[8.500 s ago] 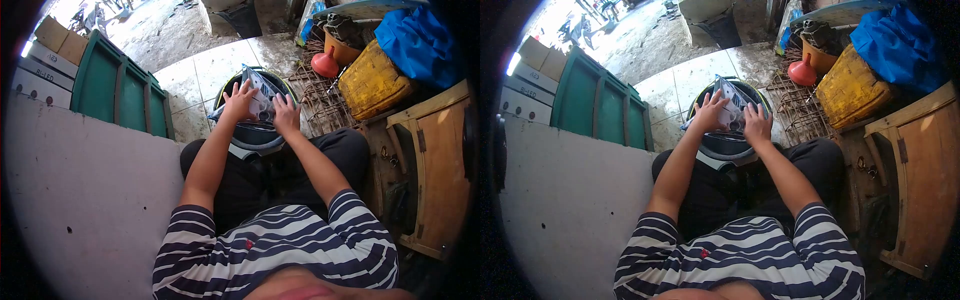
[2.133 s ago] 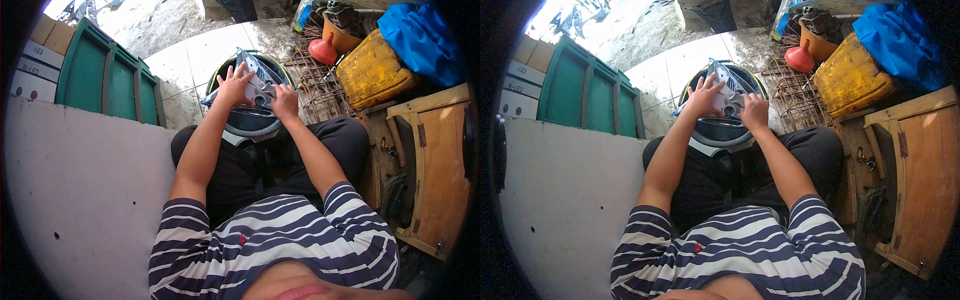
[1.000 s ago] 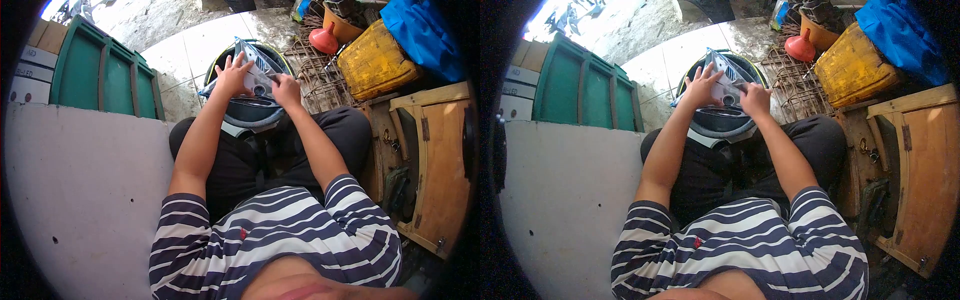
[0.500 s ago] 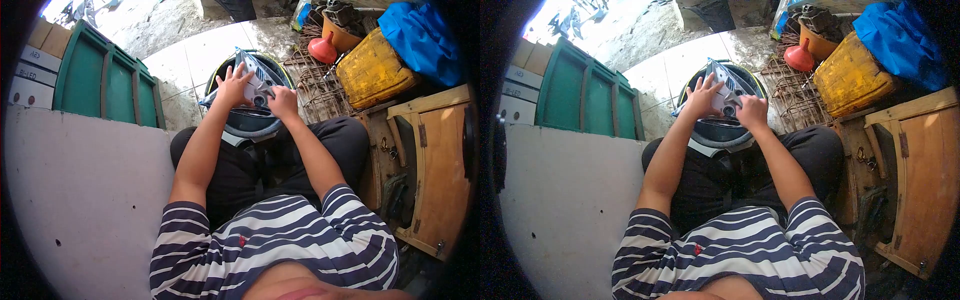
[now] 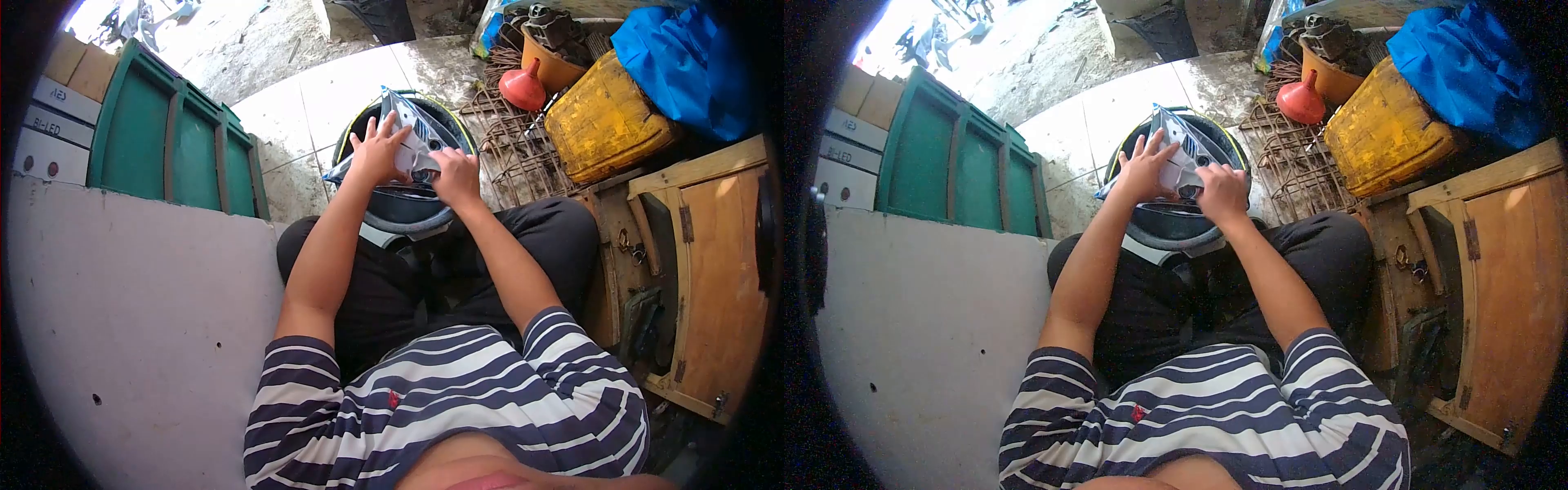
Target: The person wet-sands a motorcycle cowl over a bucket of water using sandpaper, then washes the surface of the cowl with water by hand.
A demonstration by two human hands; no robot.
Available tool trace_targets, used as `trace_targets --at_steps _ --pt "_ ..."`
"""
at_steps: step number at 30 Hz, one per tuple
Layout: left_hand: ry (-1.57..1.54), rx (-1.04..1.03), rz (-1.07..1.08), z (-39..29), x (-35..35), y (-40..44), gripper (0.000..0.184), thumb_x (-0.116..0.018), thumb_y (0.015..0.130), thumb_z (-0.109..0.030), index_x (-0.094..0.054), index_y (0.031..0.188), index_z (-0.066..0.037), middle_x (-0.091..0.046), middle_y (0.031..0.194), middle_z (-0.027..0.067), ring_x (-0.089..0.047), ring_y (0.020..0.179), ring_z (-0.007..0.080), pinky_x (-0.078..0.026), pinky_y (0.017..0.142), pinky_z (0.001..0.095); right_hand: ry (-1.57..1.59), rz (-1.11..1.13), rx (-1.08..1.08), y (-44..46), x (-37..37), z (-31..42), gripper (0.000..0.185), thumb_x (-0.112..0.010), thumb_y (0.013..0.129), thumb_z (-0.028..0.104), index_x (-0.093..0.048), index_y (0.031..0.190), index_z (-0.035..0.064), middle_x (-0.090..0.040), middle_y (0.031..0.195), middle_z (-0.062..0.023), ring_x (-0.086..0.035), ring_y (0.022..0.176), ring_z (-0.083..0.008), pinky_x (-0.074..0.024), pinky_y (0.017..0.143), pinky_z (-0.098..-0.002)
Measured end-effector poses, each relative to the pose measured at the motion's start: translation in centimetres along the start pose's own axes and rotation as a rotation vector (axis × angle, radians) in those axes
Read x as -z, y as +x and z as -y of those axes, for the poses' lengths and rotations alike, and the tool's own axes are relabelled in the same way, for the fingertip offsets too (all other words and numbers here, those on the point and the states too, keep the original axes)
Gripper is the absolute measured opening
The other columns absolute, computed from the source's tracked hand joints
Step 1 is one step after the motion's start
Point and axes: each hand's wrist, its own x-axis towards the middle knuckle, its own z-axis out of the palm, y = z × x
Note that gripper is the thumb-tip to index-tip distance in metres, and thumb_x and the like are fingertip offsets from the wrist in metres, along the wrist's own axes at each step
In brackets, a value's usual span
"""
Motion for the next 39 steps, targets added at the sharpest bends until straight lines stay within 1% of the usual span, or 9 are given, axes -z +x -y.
trace_targets --at_steps 3,7,11,16,21,24,29,32,39 --pt "-0.009 -0.002 -0.013 0.0 -0.1 -0.1 0.126 -0.103 0.051 -0.045 -0.043 0.161 -0.038 -0.019 0.178 0.0051 -0.023 0.160 0.0466 -0.027 0.116 0.0821 -0.029 -0.005 -0.123 0.4 0.4 -0.4 0.028 -0.070 0.082 0.015 -0.076 0.109 0.0137 -0.071 0.100 -0.0081 -0.068 0.103 -0.0313 -0.0461 0.088 -0.0493" --pt "-0.002 -0.001 -0.005 -0.1 0.1 0.1 0.126 -0.103 0.051 -0.046 -0.043 0.161 -0.038 -0.019 0.178 0.0051 -0.023 0.160 0.0464 -0.027 0.116 0.0820 0.017 -0.010 0.132 -0.2 -0.5 0.0 0.029 -0.072 0.080 0.017 -0.077 0.108 0.0146 -0.071 0.098 -0.0088 -0.068 0.101 -0.0320 -0.0468 0.088 -0.0490" --pt "-0.006 -0.003 -0.015 0.2 -0.3 -0.1 0.125 -0.103 0.051 -0.045 -0.043 0.161 -0.038 -0.019 0.178 0.0052 -0.023 0.160 0.0466 -0.027 0.116 0.0823 0.006 0.017 -0.075 0.5 0.5 -0.4 0.030 -0.072 0.081 0.017 -0.075 0.110 0.0141 -0.071 0.101 -0.0098 -0.068 0.101 -0.0328 -0.0476 0.087 -0.0494" --pt "-0.011 -0.002 -0.002 0.0 0.0 0.1 0.127 -0.103 0.049 -0.045 -0.043 0.161 -0.038 -0.020 0.178 0.0057 -0.023 0.160 0.0476 -0.026 0.116 0.0832 0.023 -0.029 0.090 -0.1 -0.4 -0.1 0.031 -0.067 0.081 0.011 -0.075 0.111 0.0147 -0.071 0.102 -0.0099 -0.067 0.101 -0.0335 -0.0474 0.087 -0.0498" --pt "-0.020 -0.011 -0.016 0.3 -0.4 0.0 0.128 -0.103 0.049 -0.046 -0.042 0.162 -0.039 -0.020 0.178 0.0064 -0.023 0.160 0.0478 -0.025 0.116 0.0833 0.032 -0.011 -0.116 0.2 0.0 -0.8 0.031 -0.067 0.080 0.010 -0.075 0.110 0.0118 -0.069 0.100 -0.0101 -0.066 0.103 -0.0338 -0.0467 0.088 -0.0498" --pt "-0.017 -0.012 -0.014 0.0 -0.1 0.1 0.128 -0.103 0.050 -0.045 -0.042 0.162 -0.039 -0.020 0.178 0.0064 -0.023 0.160 0.0476 -0.025 0.116 0.0832 0.056 0.021 0.062 -0.2 -0.4 -0.2 0.032 -0.070 0.080 0.011 -0.076 0.111 0.0123 -0.069 0.101 -0.0093 -0.066 0.104 -0.0338 -0.0464 0.089 -0.0500" --pt "-0.009 -0.014 -0.023 0.2 -0.2 0.0 0.128 -0.103 0.050 -0.046 -0.042 0.162 -0.039 -0.021 0.178 0.0067 -0.024 0.159 0.0474 -0.026 0.116 0.0831 -0.003 -0.011 -0.090 0.2 0.0 -0.6 0.032 -0.069 0.080 0.010 -0.076 0.111 0.0122 -0.069 0.100 -0.0097 -0.066 0.103 -0.0336 -0.0464 0.088 -0.0497" --pt "-0.007 -0.017 -0.035 0.3 -0.5 0.2 0.125 -0.103 0.048 -0.047 -0.047 0.160 -0.037 -0.021 0.178 0.0043 -0.024 0.160 0.0469 -0.029 0.114 0.0829 0.051 0.018 0.083 -0.1 -0.9 -0.9 0.030 -0.072 0.081 0.012 -0.077 0.111 0.0125 -0.069 0.101 -0.0094 -0.066 0.102 -0.0335 -0.0466 0.087 -0.0494" --pt "0.012 -0.008 -0.047 0.2 -0.5 0.2 0.125 -0.103 0.048 -0.046 -0.047 0.159 -0.037 -0.022 0.178 0.0041 -0.024 0.160 0.0460 -0.029 0.114 0.0830 0.025 0.004 0.033 0.0 -0.5 -0.2 0.031 -0.070 0.081 0.013 -0.076 0.111 0.0116 -0.070 0.102 -0.0096 -0.066 0.103 -0.0335 -0.0473 0.088 -0.0491"
